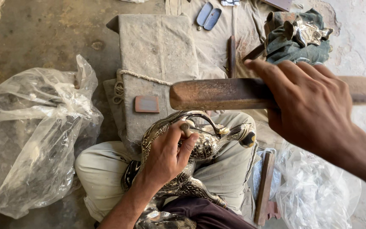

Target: The person uses a small metal punch and a wooden mallet to engrave decorative patterns onto a silver-colored metal elephant figurine. The person holds the figurine on their lap and repeatedly strikes the punch to create fine details on the surface.

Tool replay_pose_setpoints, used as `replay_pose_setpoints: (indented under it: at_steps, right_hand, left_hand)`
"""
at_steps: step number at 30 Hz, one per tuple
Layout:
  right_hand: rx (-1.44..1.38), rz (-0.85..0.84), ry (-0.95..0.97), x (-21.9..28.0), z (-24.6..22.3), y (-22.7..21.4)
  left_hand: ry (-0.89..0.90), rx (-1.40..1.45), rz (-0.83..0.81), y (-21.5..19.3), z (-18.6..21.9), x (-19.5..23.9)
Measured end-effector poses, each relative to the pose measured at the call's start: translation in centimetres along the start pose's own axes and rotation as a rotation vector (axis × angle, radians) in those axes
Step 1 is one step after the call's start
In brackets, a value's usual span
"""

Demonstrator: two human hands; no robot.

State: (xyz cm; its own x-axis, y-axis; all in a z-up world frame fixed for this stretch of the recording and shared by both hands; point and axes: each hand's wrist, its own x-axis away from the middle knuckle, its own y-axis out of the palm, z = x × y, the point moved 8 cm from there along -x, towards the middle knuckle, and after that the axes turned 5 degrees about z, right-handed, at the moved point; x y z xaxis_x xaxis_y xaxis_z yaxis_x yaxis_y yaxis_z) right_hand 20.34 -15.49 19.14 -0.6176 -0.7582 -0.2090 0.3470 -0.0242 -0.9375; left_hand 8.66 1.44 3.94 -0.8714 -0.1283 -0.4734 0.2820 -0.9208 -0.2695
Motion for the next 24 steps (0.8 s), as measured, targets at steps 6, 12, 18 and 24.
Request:
replay_pose_setpoints:
  at_steps: [6, 12, 18, 24]
  right_hand:
    - [-0.877, -0.214, 0.262, 0.2, 0.8, 2.7]
    - [-0.491, -0.329, 0.363, 0.0, 1.9, 3.6]
    - [-0.497, -0.234, 0.307, -0.3, 1.4, 3.0]
    - [-0.626, -0.204, 0.378, -1.2, 1.6, 2.8]
  left_hand:
    - [-0.051, 0.010, 0.023, -0.3, -0.1, -0.2]
    - [-0.057, 0.013, 0.012, -0.1, -0.5, 0.2]
    - [0.004, 0.009, 0.024, -0.2, -0.1, 0.3]
    - [0.011, 0.030, 0.025, -0.2, 0.0, -0.1]
